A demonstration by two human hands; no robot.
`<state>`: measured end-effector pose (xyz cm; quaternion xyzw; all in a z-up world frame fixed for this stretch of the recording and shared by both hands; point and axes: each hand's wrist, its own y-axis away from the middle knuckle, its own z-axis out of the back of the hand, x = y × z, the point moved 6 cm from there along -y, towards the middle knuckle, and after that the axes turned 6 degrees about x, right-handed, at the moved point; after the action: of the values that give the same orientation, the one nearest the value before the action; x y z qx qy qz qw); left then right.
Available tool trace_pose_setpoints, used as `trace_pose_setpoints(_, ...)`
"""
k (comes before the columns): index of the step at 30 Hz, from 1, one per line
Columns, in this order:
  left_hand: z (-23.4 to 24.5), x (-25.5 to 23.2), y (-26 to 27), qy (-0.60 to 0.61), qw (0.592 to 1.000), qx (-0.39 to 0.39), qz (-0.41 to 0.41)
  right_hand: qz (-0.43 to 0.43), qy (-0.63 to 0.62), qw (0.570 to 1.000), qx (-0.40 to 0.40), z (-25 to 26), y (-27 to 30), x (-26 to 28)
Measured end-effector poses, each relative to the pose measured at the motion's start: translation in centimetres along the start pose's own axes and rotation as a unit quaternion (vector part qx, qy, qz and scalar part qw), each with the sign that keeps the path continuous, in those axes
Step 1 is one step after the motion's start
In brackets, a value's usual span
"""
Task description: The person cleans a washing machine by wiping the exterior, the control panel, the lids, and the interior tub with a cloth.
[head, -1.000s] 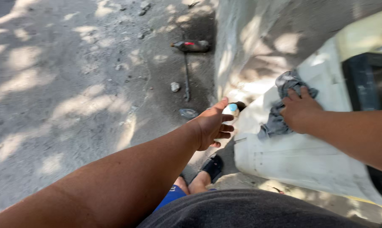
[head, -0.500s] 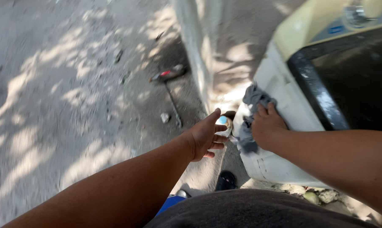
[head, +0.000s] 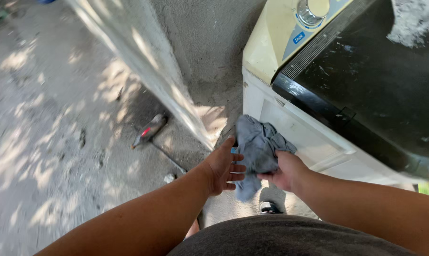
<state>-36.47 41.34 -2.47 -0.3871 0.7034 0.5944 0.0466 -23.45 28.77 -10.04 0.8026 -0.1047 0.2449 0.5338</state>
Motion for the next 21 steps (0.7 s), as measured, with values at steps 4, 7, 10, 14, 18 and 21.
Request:
trace_pose_setpoints(4, 4.3, -2.0, 0.1, -0.074, 0.996, 0.054, 0.010, 0.099, -0.294, 0.950, 0.027, -3.8, -3.4, 0.8)
trace_pose_setpoints(7, 7.4, -4.2, 0.3, -0.132, 0.989, 0.060, 0.013, 0.195, -0.363, 0.905, 0.103, -7.4, -3.1, 3.7)
trace_pose_setpoints(10, 9.3, -6.1, 1.0, -0.165, 0.984, 0.073, 0.006, 0.286, -0.346, 0.884, 0.129, -9.9, 0.1, 5.5)
trace_pose_setpoints(14, 9.8, -8.2, 1.4, -0.200, 0.975, 0.096, -0.001, 0.328, -0.405, 0.851, 0.064, -9.7, -0.6, 6.2)
trace_pose_setpoints(18, 9.1, -10.4, 1.2, -0.267, 0.957, 0.117, -0.016, 0.249, -0.532, 0.805, 0.079, -7.9, -5.3, 4.6)
trace_pose_setpoints(21, 8.2, -11.2, 0.9, -0.280, 0.951, 0.132, -0.019, 0.249, -0.574, 0.780, -0.002, -5.6, -4.7, 4.1)
